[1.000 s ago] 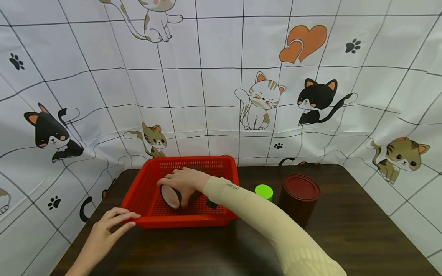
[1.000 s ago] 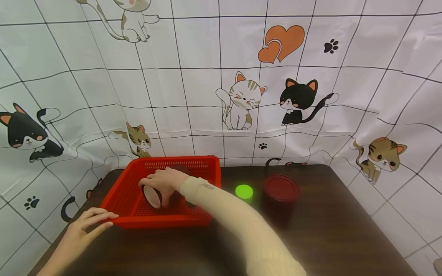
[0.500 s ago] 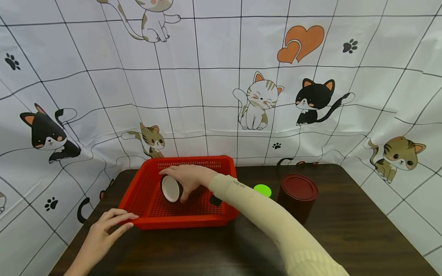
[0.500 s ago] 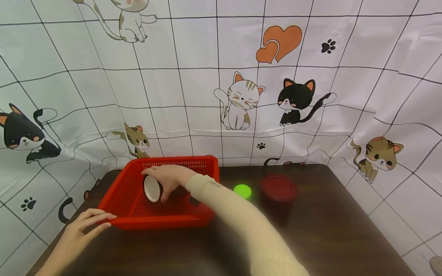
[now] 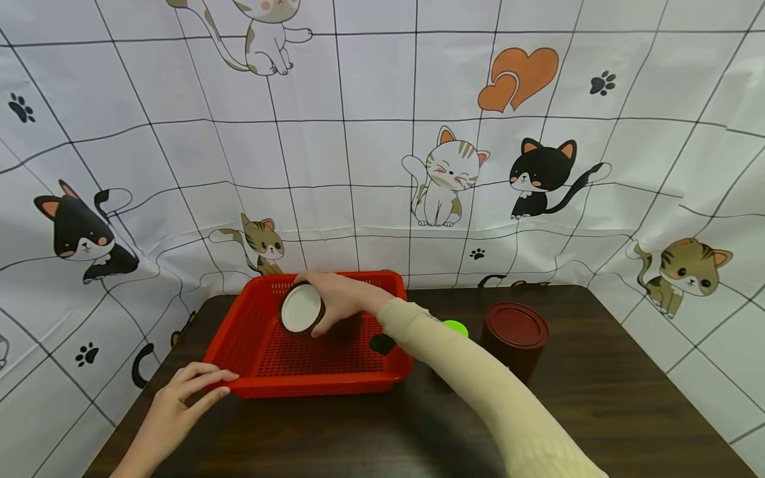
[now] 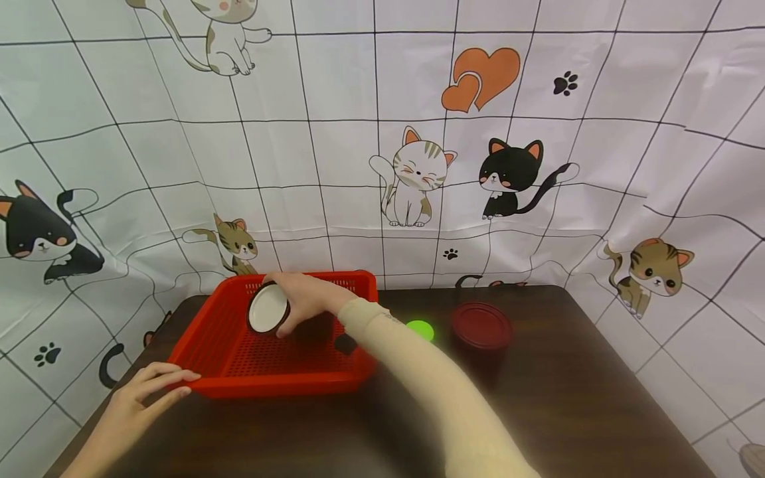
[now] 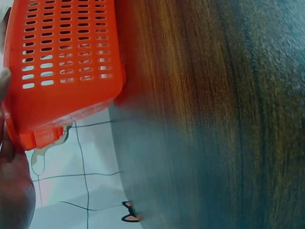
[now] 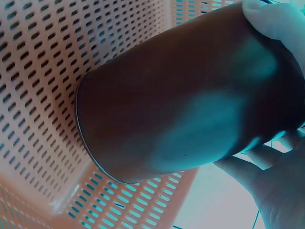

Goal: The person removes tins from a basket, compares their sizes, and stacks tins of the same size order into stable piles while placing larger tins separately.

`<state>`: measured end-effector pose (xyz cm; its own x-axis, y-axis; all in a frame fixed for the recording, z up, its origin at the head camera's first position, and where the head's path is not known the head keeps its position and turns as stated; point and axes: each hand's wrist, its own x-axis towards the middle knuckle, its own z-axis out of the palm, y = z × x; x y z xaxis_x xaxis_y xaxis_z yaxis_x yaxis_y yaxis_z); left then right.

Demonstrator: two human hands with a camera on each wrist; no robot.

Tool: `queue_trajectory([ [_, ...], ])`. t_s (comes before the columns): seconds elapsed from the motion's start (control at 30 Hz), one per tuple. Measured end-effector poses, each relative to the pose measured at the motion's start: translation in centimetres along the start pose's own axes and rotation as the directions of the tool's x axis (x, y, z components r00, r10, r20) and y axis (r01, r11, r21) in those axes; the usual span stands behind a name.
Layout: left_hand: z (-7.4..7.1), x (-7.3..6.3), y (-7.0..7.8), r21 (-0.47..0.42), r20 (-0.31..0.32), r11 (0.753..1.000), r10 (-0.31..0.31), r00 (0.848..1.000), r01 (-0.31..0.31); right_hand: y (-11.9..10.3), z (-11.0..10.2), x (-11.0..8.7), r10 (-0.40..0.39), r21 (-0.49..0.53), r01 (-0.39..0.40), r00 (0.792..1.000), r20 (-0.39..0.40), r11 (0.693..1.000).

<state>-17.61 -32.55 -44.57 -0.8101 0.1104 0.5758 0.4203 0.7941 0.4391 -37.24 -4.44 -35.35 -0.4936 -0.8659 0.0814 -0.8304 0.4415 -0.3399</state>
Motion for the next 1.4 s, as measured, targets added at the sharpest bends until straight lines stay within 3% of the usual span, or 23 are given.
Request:
queue_trajectory([
  [0.6, 0.3, 0.1, -0.1, -0.001, -0.003, 1.000, 0.005, 1.000, -0.005, 0.1, -0.5, -2.7, 0.039, 0.185, -0.010, 0.988, -0.152, 0.983],
  [1.1, 0.1, -0.2, -0.3, 0.024, 0.021, 0.999, -0.026, 0.999, 0.025, -1.0, -2.2, -5.8, 0.159, 0.280, -0.078, 0.947, -0.280, 0.957],
  [1.4, 0.1, 0.0, -0.1, 0.030, 0.024, 0.999, -0.044, 0.999, 0.043, -1.9, -4.3, -8.4, 0.193, 0.338, -0.073, 0.921, -0.339, 0.938],
])
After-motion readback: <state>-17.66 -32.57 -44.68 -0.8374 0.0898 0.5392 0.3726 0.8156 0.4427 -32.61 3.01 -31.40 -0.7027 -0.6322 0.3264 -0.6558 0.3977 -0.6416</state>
